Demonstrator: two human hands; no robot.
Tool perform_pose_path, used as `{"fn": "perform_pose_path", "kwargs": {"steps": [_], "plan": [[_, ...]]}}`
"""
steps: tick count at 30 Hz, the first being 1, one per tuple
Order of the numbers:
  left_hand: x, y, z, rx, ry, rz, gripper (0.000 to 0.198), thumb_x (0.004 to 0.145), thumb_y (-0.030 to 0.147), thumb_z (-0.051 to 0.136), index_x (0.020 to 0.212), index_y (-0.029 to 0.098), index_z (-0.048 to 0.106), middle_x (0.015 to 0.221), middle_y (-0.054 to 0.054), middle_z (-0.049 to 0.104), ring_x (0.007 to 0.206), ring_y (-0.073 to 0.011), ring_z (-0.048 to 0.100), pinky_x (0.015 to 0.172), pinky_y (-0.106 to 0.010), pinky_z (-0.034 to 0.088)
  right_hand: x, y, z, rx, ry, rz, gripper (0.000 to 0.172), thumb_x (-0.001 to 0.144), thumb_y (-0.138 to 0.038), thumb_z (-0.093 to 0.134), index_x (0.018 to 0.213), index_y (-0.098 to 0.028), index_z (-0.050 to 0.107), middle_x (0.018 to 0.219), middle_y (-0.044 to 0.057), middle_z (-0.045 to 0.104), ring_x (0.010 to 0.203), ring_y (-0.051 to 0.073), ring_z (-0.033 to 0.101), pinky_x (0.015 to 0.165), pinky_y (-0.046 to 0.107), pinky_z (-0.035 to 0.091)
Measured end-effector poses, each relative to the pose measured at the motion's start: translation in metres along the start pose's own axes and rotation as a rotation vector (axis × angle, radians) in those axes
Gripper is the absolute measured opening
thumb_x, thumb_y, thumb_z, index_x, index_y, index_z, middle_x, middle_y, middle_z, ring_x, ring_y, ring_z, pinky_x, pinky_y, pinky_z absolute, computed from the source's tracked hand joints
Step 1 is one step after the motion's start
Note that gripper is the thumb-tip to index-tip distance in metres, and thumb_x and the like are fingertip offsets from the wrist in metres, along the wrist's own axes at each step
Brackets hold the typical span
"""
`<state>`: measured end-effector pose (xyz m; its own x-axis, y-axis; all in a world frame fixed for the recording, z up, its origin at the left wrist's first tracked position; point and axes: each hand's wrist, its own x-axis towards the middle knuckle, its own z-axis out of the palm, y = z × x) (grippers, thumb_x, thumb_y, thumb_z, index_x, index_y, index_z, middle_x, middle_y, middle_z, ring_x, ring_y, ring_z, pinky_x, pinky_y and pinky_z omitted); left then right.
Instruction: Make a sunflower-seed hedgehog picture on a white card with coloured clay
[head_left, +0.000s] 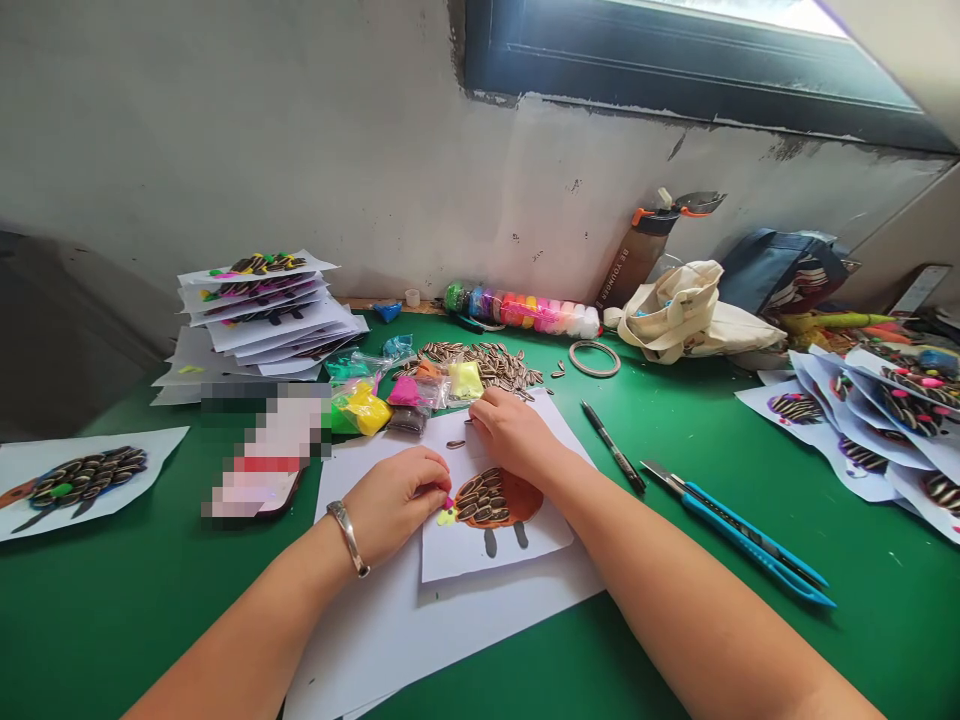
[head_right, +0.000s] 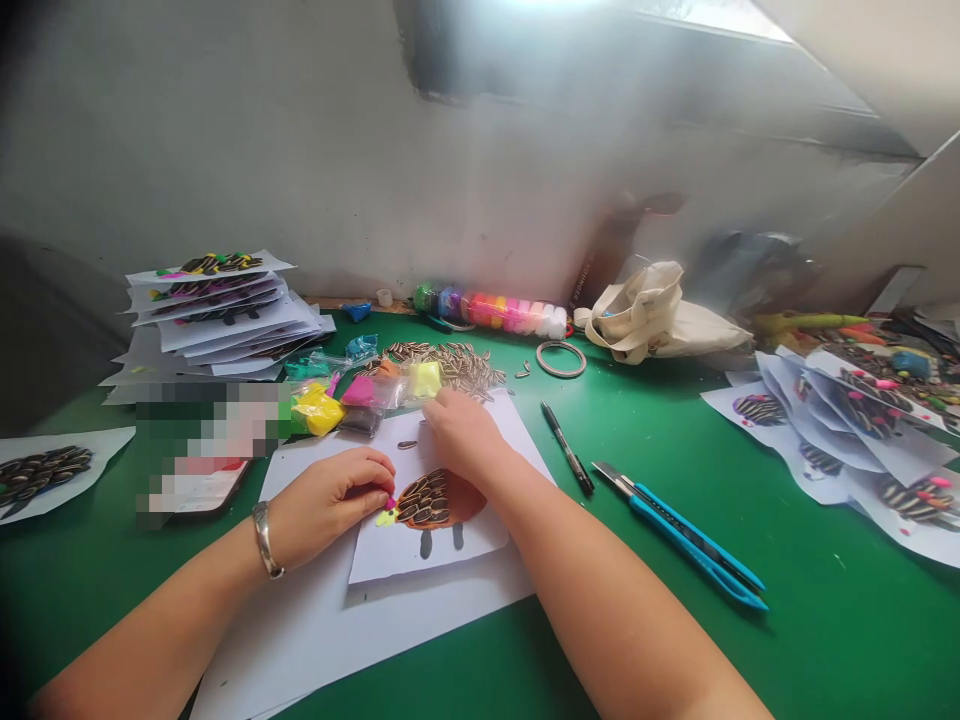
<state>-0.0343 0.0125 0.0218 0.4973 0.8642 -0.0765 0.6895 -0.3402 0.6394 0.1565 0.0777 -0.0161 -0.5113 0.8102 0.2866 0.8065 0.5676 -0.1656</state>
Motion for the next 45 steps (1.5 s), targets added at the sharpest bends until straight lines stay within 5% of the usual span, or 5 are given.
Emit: {"fn": "perform_pose_path", "kwargs": {"steps": [17,45], "plan": [[-0.018,0.011,-0.003,0.332,-0.129,0.058,0.032,0.09,0.02,0.04,0.098,0.024,0.07,0.114,-0.006,0.062,0.103,-0.0219,0.055,0.088,-0.032,0.047,0.0,0.0,-0.001,-0.004,-0.003,-0.004,0.022,0.091,-0.019,0.042,0.078,-0.017,0.059,0.082,0.005,0.053,0.072,0.014,0.045,0.062,0.024,0.031],[-0.018,0.0,0.007,0.282,0.004,0.116,0.034,0.089,0.016,0.039,0.097,0.025,0.071,0.109,-0.007,0.062,0.097,-0.0214,0.055,0.082,-0.031,0.048,0.001,0.002,0.0,-0.033,-0.009,-0.02,0.022,0.092,-0.019,0.042,0.076,-0.017,0.058,0.078,0.004,0.051,0.069,0.014,0.043,0.06,0.024,0.03]]}}
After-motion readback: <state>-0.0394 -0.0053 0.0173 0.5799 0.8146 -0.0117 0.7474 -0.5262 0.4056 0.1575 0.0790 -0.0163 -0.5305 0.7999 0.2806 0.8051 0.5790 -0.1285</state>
